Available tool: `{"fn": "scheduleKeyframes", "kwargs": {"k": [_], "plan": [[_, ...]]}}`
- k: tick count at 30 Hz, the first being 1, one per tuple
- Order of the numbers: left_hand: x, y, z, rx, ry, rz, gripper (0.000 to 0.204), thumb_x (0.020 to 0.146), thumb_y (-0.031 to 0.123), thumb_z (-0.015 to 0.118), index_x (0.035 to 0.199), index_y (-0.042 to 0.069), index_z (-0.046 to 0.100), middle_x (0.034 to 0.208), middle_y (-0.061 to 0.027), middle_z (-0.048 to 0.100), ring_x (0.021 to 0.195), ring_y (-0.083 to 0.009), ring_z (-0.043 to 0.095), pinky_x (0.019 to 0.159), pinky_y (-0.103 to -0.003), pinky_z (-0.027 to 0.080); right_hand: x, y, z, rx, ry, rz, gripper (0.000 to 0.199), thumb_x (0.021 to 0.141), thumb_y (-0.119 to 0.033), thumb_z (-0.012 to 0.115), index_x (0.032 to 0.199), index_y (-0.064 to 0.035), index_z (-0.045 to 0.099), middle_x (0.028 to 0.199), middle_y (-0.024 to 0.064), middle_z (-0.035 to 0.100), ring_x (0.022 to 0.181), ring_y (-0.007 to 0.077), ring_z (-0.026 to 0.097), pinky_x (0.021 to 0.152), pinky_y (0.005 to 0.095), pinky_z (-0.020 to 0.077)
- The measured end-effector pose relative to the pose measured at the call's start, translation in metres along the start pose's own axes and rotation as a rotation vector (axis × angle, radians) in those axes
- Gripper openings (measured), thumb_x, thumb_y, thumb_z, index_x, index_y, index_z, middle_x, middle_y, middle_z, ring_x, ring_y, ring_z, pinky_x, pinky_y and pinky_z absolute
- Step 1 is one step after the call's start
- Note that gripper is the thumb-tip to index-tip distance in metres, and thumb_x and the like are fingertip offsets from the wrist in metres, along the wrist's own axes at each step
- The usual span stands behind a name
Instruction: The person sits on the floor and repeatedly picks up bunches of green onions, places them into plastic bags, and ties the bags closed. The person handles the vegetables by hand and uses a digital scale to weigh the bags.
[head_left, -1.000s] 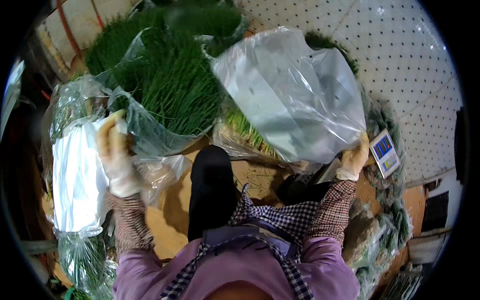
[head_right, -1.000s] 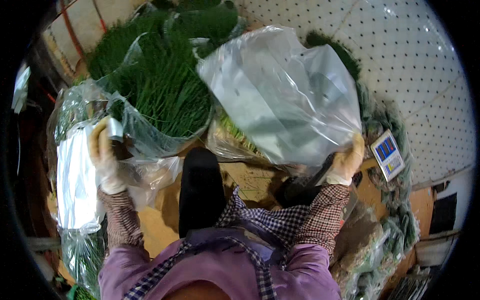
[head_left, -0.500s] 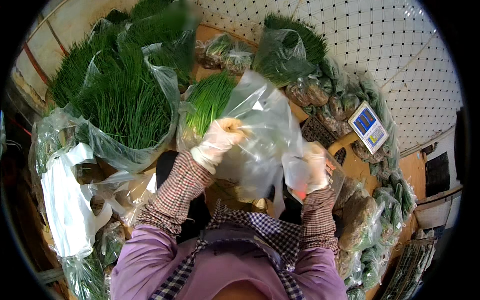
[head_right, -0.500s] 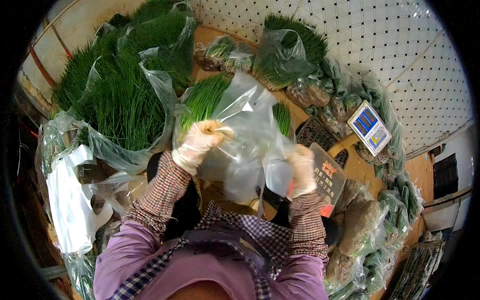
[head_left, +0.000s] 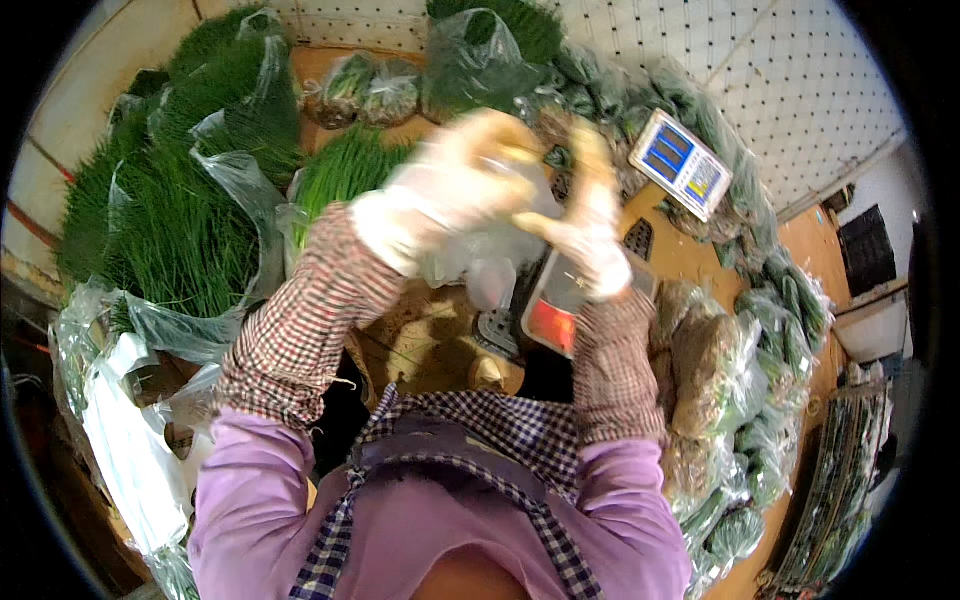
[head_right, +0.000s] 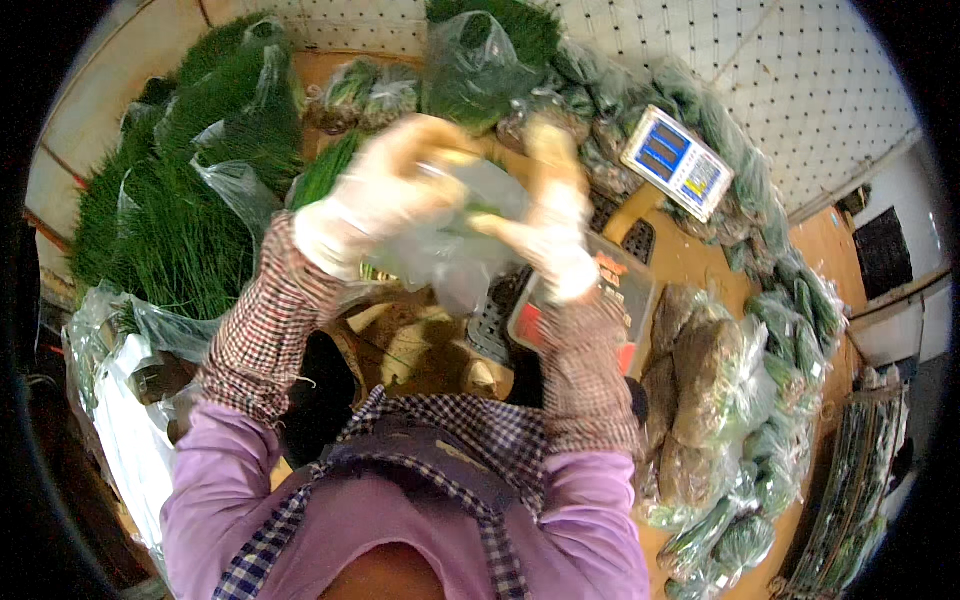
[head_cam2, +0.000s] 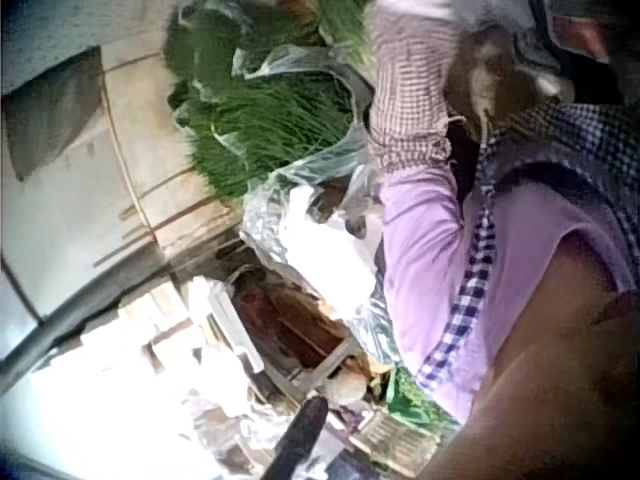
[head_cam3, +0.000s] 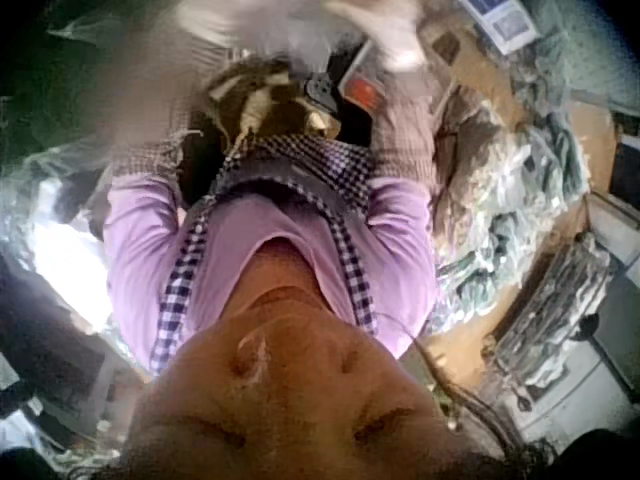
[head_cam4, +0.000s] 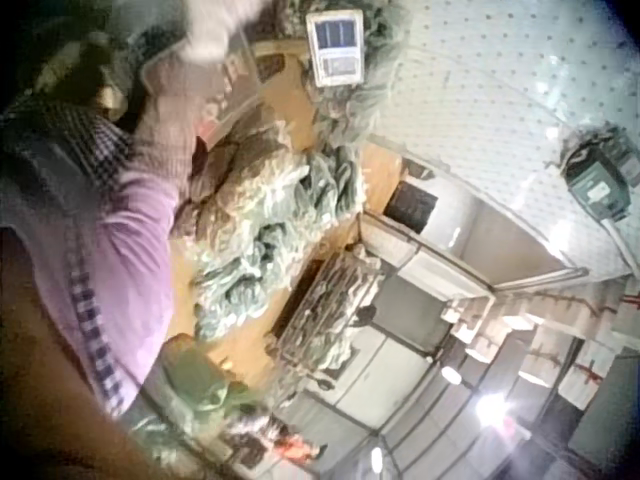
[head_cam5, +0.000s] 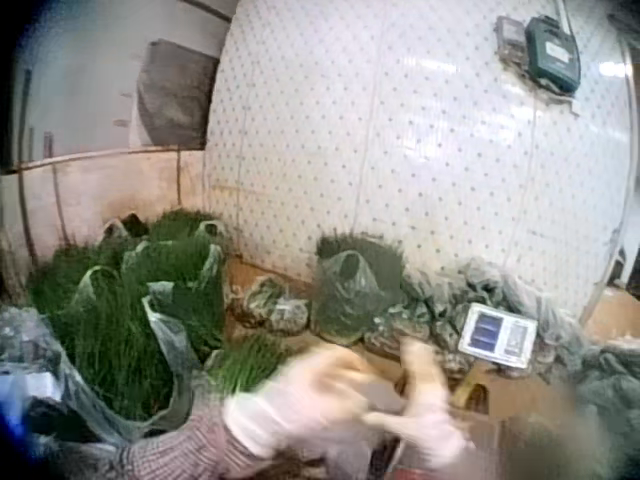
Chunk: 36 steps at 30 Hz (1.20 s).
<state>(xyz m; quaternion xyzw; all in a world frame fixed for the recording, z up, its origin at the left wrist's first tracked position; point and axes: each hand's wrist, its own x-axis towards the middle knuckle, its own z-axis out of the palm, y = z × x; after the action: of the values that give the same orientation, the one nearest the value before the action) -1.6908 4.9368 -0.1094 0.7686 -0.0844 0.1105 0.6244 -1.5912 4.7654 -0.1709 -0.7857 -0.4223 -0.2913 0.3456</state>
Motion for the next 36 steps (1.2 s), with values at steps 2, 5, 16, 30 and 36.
{"fn": "scheduleKeyframes", "kwargs": {"k": [2, 5, 16, 30, 36], "plan": [[0.021, 0.021, 0.021, 0.819, -0.4, 0.185, 0.045, 0.07, 0.013, 0.06, 0.113, 0.007, 0.048, 0.103, -0.0135, 0.052, 0.092, -0.0244, 0.053, 0.082, -0.032, 0.044, 0.016, 0.03, 0.03, 0.044, -0.588, 0.433, 0.065, 0.064, -0.028, 0.069, 0.12, -0.0056, 0.045, 0.115, 0.0167, 0.05, 0.106, 0.0305, 0.048, 0.092, 0.0404, 0.0371], [0.075, 0.027, -0.075, 1.57, 0.014, 0.081, 0.063, 0.069, 0.02, 0.064, 0.126, 0.012, 0.038, 0.121, -0.0168, 0.044, 0.11, -0.0283, 0.044, 0.095, -0.037, 0.035, 0.074, 0.065, -0.087, -0.252, -0.009, 0.237, 0.043, 0.078, -0.009, 0.046, 0.121, -0.0005, 0.042, 0.104, 0.012, 0.056, 0.077, 0.0191, 0.054, 0.067, 0.0297, 0.0461], [0.022, -0.12, 0.073, 0.666, -0.274, -0.212, 0.074, 0.07, 0.026, 0.065, 0.131, 0.01, 0.027, 0.128, -0.0184, 0.035, 0.115, -0.0305, 0.039, 0.096, -0.038, 0.033, -0.209, 0.13, -0.174, -0.401, -0.486, 0.908, 0.033, 0.081, -0.018, 0.051, 0.113, -0.0114, 0.056, 0.099, 0.0106, 0.062, 0.087, 0.0188, 0.059, 0.079, 0.0219, 0.0421], [-0.042, -0.106, -0.151, 1.175, -0.277, -0.575, 0.037, 0.078, 0.027, 0.056, 0.108, 0.005, 0.055, 0.11, -0.0102, 0.055, 0.102, -0.0238, 0.052, 0.085, -0.035, 0.041, 0.005, 0.023, -0.047, -0.425, -0.943, 0.371, 0.052, 0.075, -0.028, 0.059, 0.121, -0.0077, 0.044, 0.113, 0.0185, 0.05, 0.107, 0.0308, 0.047, 0.091, 0.0363, 0.0367], [-0.015, -0.248, -0.224, 1.522, -0.486, -0.545, 0.016, 0.072, 0.008, 0.053, 0.088, 0.006, 0.059, 0.093, -0.0117, 0.059, 0.089, -0.0239, 0.057, 0.078, -0.031, 0.044, 0.115, 0.015, 0.192, -0.206, -1.187, 0.024, 0.049, 0.08, -0.028, 0.051, 0.122, -0.004, 0.042, 0.121, 0.0188, 0.045, 0.112, 0.0288, 0.044, 0.095, 0.0328, 0.0338]]}}
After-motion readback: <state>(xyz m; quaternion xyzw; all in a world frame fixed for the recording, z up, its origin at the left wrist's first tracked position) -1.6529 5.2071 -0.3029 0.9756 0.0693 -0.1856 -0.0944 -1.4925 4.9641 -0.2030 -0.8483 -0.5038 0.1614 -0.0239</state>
